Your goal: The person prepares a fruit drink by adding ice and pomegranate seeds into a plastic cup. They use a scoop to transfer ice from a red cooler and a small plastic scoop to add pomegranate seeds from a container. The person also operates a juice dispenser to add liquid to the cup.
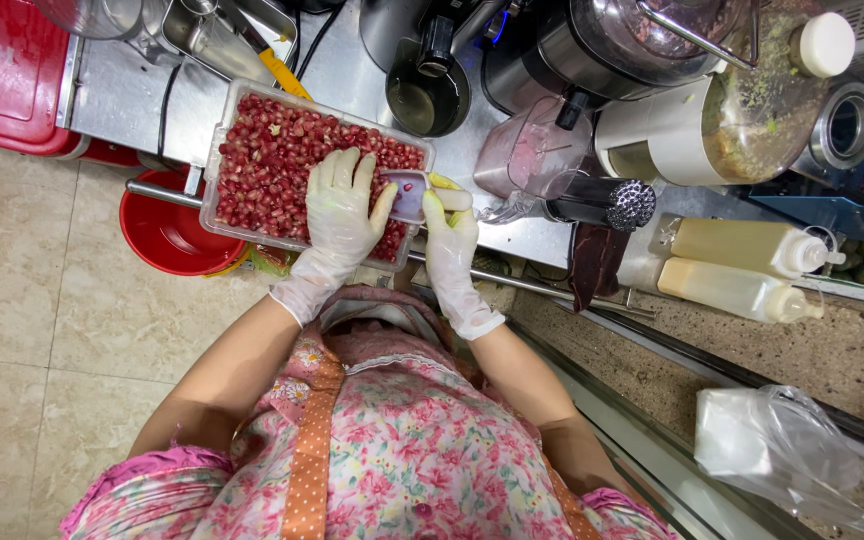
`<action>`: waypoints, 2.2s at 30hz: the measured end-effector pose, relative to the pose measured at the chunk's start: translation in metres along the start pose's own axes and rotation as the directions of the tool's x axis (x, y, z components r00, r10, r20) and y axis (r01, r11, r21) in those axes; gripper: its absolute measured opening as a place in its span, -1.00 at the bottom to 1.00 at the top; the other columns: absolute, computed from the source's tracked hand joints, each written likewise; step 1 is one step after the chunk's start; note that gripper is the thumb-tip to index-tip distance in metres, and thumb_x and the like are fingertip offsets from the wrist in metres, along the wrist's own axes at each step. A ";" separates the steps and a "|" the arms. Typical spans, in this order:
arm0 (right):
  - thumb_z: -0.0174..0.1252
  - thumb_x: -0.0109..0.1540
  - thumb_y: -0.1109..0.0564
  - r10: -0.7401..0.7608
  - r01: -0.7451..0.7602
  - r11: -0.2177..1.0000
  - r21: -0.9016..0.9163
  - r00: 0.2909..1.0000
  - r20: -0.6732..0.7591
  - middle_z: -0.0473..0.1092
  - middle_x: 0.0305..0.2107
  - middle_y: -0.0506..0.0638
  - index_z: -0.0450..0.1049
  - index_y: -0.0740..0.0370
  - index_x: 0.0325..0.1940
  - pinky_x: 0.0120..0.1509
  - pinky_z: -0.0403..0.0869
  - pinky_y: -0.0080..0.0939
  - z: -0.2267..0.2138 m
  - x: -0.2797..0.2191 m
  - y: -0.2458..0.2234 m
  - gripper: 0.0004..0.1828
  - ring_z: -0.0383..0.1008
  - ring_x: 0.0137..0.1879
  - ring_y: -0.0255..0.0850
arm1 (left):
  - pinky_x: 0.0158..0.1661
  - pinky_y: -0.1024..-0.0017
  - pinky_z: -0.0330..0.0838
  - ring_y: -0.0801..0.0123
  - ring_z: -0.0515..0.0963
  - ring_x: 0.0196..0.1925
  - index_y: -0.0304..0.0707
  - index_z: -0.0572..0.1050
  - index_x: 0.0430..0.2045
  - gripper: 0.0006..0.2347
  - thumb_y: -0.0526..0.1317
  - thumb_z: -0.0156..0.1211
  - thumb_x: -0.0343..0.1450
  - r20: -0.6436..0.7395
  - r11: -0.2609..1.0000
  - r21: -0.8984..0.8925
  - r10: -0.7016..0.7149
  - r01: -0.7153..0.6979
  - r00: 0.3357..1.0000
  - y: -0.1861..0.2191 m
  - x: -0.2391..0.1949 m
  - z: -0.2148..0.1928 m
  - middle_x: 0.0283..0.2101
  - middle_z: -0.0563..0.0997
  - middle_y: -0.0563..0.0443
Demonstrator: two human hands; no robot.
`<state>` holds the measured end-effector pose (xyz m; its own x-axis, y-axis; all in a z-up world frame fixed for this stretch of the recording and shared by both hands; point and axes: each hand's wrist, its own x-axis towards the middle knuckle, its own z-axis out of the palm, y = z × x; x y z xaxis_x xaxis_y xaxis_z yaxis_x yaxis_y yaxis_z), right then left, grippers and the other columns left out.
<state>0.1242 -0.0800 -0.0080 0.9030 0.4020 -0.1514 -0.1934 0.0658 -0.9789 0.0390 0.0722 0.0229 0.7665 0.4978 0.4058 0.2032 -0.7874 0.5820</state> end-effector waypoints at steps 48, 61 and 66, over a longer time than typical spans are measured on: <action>-0.06 0.55 -0.01 -0.345 0.281 0.881 0.381 0.932 0.109 0.43 0.12 0.04 0.31 0.33 0.43 0.14 0.43 -0.19 -0.061 0.114 -0.349 -0.54 0.46 0.15 -0.21 | -0.08 0.17 0.43 0.06 0.54 -0.13 -0.25 0.56 -0.38 -0.93 -0.29 0.34 0.42 -0.482 0.759 -0.421 0.276 -0.496 0.832 0.262 0.308 -0.003 -0.25 0.56 -0.04; 0.30 0.28 0.05 -0.465 0.383 0.848 -0.366 0.869 -0.169 0.56 -0.23 -0.01 0.53 0.26 0.02 -0.10 0.55 -0.23 -0.095 0.247 -0.364 -0.69 0.56 -0.18 -0.26 | -0.32 0.18 0.48 -0.01 0.64 -0.37 -0.32 0.58 -0.51 -0.75 -0.12 0.23 0.49 -0.332 0.761 -0.622 -0.042 -0.185 0.942 0.253 0.397 0.130 -0.44 0.62 -0.17; 0.40 0.22 0.04 -0.664 0.494 0.500 -0.712 0.746 0.052 0.58 -0.30 0.01 0.56 0.23 -0.06 -0.04 0.56 -0.24 -0.098 0.248 -0.377 -0.70 0.61 -0.21 -0.24 | -0.36 0.18 0.48 0.01 0.67 -0.38 -0.24 0.61 -0.43 -0.74 -0.10 0.07 0.54 -0.314 0.762 -0.635 -0.106 -0.126 0.944 0.258 0.394 0.131 -0.44 0.66 -0.14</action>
<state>0.4587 -0.0949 0.3102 0.7823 0.3032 0.5441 0.6223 -0.4187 -0.6614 0.4730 0.0176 0.2404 0.5105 0.6670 0.5426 -0.3283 -0.4321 0.8400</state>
